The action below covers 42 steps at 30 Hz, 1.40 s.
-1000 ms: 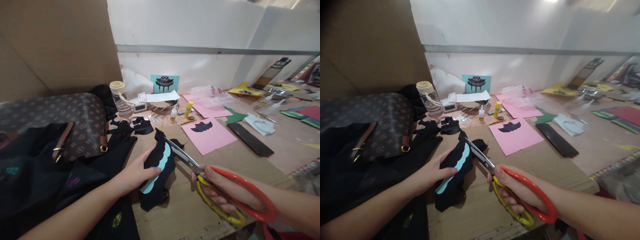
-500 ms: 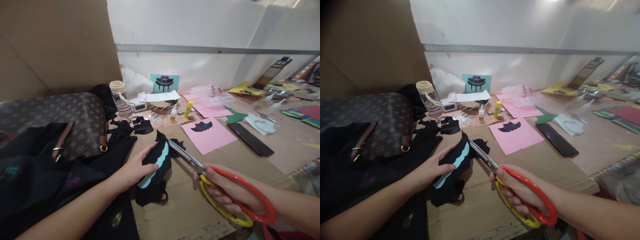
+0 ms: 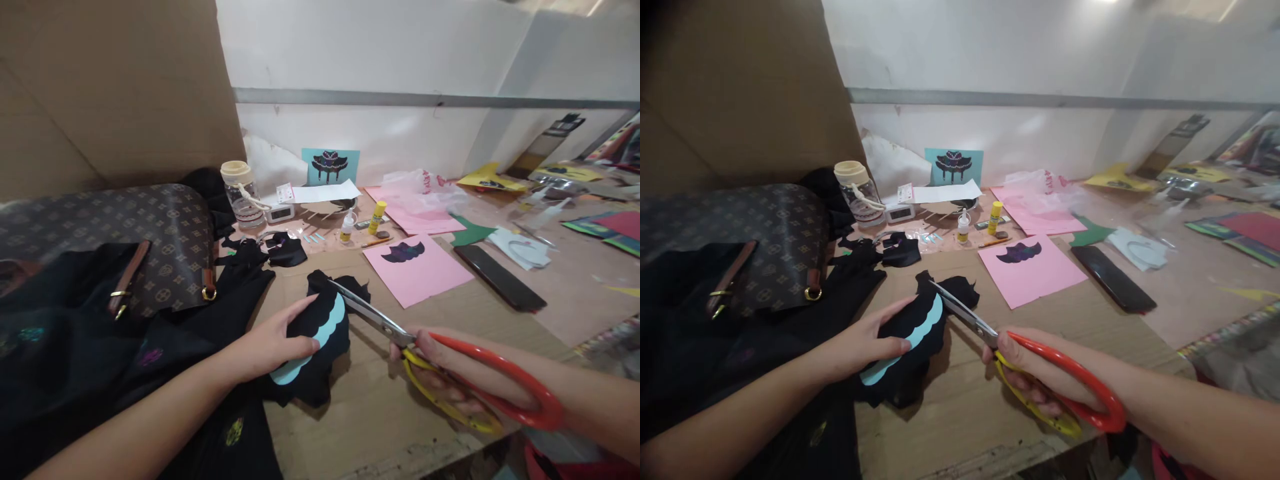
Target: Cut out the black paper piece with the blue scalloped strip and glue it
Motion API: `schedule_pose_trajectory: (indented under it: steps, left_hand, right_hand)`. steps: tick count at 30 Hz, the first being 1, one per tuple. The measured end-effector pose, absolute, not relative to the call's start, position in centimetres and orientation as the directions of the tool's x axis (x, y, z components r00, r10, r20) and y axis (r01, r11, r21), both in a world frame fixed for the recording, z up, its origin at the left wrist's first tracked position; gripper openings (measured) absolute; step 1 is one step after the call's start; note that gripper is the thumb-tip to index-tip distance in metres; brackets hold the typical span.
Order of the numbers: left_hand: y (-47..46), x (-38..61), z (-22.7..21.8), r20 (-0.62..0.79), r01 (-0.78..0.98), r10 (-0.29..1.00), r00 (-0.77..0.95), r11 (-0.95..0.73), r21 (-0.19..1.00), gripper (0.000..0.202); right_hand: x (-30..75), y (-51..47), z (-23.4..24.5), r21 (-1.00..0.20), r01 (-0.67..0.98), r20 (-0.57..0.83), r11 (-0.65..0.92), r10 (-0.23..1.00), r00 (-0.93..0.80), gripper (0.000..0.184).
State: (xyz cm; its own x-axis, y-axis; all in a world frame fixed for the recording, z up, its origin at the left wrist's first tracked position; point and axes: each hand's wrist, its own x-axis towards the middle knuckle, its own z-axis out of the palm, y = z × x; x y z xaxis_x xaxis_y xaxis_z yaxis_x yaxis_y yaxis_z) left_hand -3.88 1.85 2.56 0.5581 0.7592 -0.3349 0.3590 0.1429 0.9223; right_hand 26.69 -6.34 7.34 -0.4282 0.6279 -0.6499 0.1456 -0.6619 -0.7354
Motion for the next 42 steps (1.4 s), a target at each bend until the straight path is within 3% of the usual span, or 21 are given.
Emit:
schedule_pose_trajectory:
  steps: [11, 19, 29, 34, 42]
  left_hand:
    - [1.7, -3.5, 2.5, -0.364, 0.373, 0.727, 0.582, 0.158, 0.914, 0.093]
    - [1.9, -3.3, 2.7, -0.339, 0.291, 0.726, 0.599, 0.197, 0.936, 0.080]
    - [2.1, -3.4, 2.7, -0.372, 0.257, 0.720, 0.585, 0.270, 0.928, 0.080]
    - [2.2, -3.6, 2.8, -0.349, 0.277, 0.715, 0.606, 0.222, 0.935, 0.078]
    - [2.4, -3.9, 2.7, -0.348, 0.289, 0.692, 0.633, 0.206, 0.935, 0.079]
  right_hand:
    - [26.7, -5.7, 8.5, -0.775, 0.373, -0.630, -0.510, 0.675, -0.384, 0.071]
    - [27.3, -5.8, 8.1, -0.768, 0.378, -0.636, -0.517, 0.687, -0.351, 0.076]
    - [27.0, -5.9, 8.4, -0.774, 0.361, -0.628, -0.520, 0.701, -0.338, 0.080]
    - [27.4, -5.7, 8.5, -0.781, 0.355, -0.624, -0.513, 0.662, -0.415, 0.081]
    - [27.5, -5.2, 9.5, -0.749, 0.425, -0.653, -0.508, 0.674, -0.347, 0.082]
